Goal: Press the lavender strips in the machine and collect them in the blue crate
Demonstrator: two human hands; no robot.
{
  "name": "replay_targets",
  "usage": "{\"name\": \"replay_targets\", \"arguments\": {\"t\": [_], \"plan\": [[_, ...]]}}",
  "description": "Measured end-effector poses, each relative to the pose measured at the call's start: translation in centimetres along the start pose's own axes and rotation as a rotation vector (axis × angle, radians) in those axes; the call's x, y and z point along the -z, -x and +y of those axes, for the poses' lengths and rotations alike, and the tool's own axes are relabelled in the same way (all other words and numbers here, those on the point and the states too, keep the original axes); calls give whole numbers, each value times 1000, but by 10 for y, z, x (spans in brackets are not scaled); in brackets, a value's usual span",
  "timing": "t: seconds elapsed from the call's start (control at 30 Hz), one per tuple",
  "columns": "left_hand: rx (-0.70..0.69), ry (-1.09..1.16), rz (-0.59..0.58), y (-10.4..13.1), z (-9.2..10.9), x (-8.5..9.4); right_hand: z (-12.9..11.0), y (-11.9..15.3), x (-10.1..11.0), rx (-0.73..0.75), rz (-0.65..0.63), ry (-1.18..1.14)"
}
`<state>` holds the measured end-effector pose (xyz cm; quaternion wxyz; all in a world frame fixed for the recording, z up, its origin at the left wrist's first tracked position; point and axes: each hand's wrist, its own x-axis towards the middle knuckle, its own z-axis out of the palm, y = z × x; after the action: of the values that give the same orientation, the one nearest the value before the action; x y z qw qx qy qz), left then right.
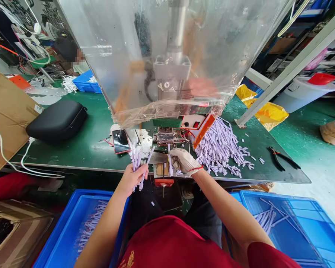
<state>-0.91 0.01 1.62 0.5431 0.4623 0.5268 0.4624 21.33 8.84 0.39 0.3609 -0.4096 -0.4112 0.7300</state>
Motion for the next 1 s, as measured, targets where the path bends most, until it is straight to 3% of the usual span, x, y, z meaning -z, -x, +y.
{"name": "replay_targets", "arguments": {"t": [0.17, 0.3, 0.53, 0.63, 0.73, 0.8, 0.9, 1.0], "plan": [[-74, -112, -158, -6, 12, 2, -19, 22, 1, 163, 36, 231], [-114, -209, -292, -12, 23, -2, -35, 49, -5, 284, -103, 419], [138, -138, -373, -24, 24, -18, -25, 74, -11, 295, 13, 527], [174, -122, -421, -26, 23, -11, -29, 79, 21, 281, 126, 492], [158, -64, -401, -27, 22, 3, -47, 78, 82, 322, 519, 547], [134, 19, -326, -28, 20, 5, -62, 70, 123, 371, 704, 779], [94, 61, -241, -33, 13, -10, -77, 45, 157, 248, 771, 1235], [52, -118, -118, -42, 3, -37, -88, 17, 164, 81, 710, 1421]]}}
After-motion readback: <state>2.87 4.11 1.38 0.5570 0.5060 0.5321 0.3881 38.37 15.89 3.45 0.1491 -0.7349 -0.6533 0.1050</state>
